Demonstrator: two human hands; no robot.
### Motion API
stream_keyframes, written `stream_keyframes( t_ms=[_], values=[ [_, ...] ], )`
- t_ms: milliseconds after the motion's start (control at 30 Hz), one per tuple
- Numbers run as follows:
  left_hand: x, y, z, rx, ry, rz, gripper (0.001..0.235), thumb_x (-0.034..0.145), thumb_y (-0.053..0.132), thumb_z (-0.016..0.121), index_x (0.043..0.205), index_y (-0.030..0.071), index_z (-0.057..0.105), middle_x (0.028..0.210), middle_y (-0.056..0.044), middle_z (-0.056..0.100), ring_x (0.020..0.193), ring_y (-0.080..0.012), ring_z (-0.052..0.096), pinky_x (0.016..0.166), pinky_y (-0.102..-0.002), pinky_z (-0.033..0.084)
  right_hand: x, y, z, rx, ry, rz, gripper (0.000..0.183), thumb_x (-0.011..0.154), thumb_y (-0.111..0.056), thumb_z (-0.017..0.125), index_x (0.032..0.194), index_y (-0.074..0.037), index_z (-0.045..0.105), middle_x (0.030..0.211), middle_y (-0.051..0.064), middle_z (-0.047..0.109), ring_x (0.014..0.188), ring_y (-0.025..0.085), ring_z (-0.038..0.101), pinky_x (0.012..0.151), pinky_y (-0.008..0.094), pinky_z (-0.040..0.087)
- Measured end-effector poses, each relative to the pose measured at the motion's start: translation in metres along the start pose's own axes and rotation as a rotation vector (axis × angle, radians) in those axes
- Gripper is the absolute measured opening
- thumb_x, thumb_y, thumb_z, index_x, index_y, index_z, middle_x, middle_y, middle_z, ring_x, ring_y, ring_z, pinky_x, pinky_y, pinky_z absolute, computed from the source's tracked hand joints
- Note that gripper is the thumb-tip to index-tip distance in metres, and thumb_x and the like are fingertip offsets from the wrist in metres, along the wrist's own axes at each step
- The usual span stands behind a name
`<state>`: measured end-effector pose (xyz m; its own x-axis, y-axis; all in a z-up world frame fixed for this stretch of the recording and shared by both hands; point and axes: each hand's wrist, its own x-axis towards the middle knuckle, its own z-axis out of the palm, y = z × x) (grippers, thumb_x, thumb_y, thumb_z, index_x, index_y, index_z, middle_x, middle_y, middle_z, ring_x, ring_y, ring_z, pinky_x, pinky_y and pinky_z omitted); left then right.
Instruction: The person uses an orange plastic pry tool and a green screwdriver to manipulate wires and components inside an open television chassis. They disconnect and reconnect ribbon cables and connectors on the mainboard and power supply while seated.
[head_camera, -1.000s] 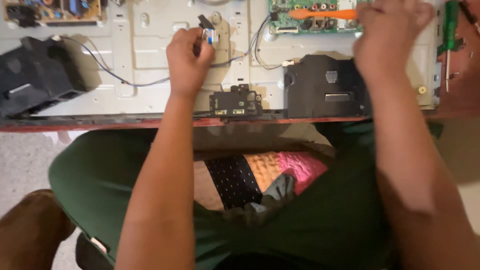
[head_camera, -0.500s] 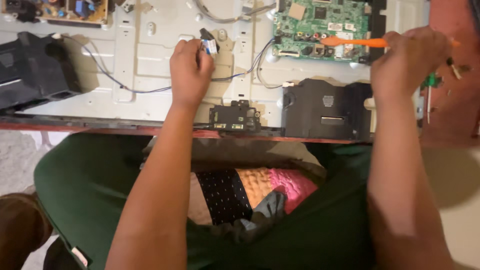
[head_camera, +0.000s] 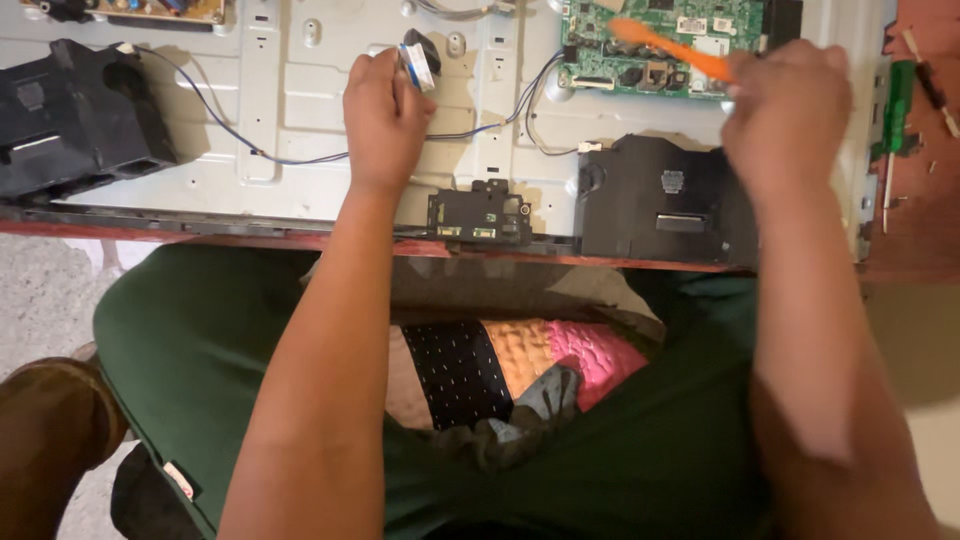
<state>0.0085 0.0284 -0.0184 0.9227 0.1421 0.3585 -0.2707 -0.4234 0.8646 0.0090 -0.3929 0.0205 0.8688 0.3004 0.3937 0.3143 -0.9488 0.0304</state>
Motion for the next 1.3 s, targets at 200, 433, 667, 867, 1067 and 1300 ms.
stream_keyframes(
  t_ms=[200,433,667,867,1067,1300],
  values=[
    [-0.001,-0.010,0.002,-0.031,0.034,-0.016,0.020,0.103,0.002,0.047,0.113,-0.006,0.062,0.095,-0.014,0.057,0.063,-0.0184,0.071,0.059,-0.031,0.058,-0.015,0.034,-0.033,-0.048,-0.205,0.124,0.024,0.091,-0.003,0.072,0.113,-0.011,0.078,0.098,0.016,0.070,0.091,0.034,0.068,0.083,0.044,0.054],
    [0.000,-0.008,0.005,-0.047,0.040,-0.003,0.016,0.103,0.004,0.049,0.105,-0.005,0.062,0.093,-0.015,0.058,0.061,-0.0193,0.070,0.057,-0.034,0.058,-0.001,0.001,-0.034,0.127,-0.125,-0.010,0.024,0.093,-0.005,0.075,0.116,-0.007,0.080,0.094,0.018,0.068,0.089,0.035,0.068,0.079,0.043,0.055],
    [0.001,-0.007,0.011,0.230,0.118,0.182,0.007,0.095,0.001,0.055,0.098,-0.003,0.060,0.088,-0.018,0.057,0.081,-0.0354,0.057,0.073,-0.050,0.045,0.006,-0.045,-0.042,0.222,-0.212,-0.049,0.018,0.094,-0.007,0.072,0.111,-0.008,0.079,0.091,0.016,0.070,0.083,0.036,0.067,0.081,0.046,0.054],
    [0.000,-0.001,0.007,0.163,0.066,0.125,0.006,0.095,0.002,0.054,0.097,-0.003,0.059,0.085,-0.018,0.056,0.079,-0.0337,0.057,0.071,-0.048,0.044,-0.009,-0.003,-0.054,0.136,-0.269,0.198,0.027,0.088,-0.012,0.076,0.115,-0.013,0.081,0.086,0.019,0.070,0.076,0.038,0.068,0.068,0.046,0.054],
    [0.001,-0.003,0.009,0.186,0.066,0.136,0.004,0.093,0.002,0.057,0.092,-0.002,0.056,0.082,-0.017,0.055,0.080,-0.0345,0.054,0.071,-0.048,0.043,-0.028,0.035,-0.059,0.268,-0.228,0.389,0.023,0.098,-0.015,0.074,0.120,-0.007,0.073,0.108,0.018,0.071,0.090,0.035,0.070,0.080,0.046,0.054],
    [0.002,-0.007,0.008,0.191,0.070,0.158,0.007,0.091,0.004,0.060,0.092,-0.001,0.056,0.083,-0.017,0.054,0.077,-0.0344,0.053,0.069,-0.048,0.042,-0.014,-0.081,-0.044,0.377,-0.338,-0.059,0.016,0.084,-0.002,0.071,0.099,-0.008,0.075,0.090,0.017,0.069,0.088,0.037,0.066,0.081,0.049,0.053]
  ],
)
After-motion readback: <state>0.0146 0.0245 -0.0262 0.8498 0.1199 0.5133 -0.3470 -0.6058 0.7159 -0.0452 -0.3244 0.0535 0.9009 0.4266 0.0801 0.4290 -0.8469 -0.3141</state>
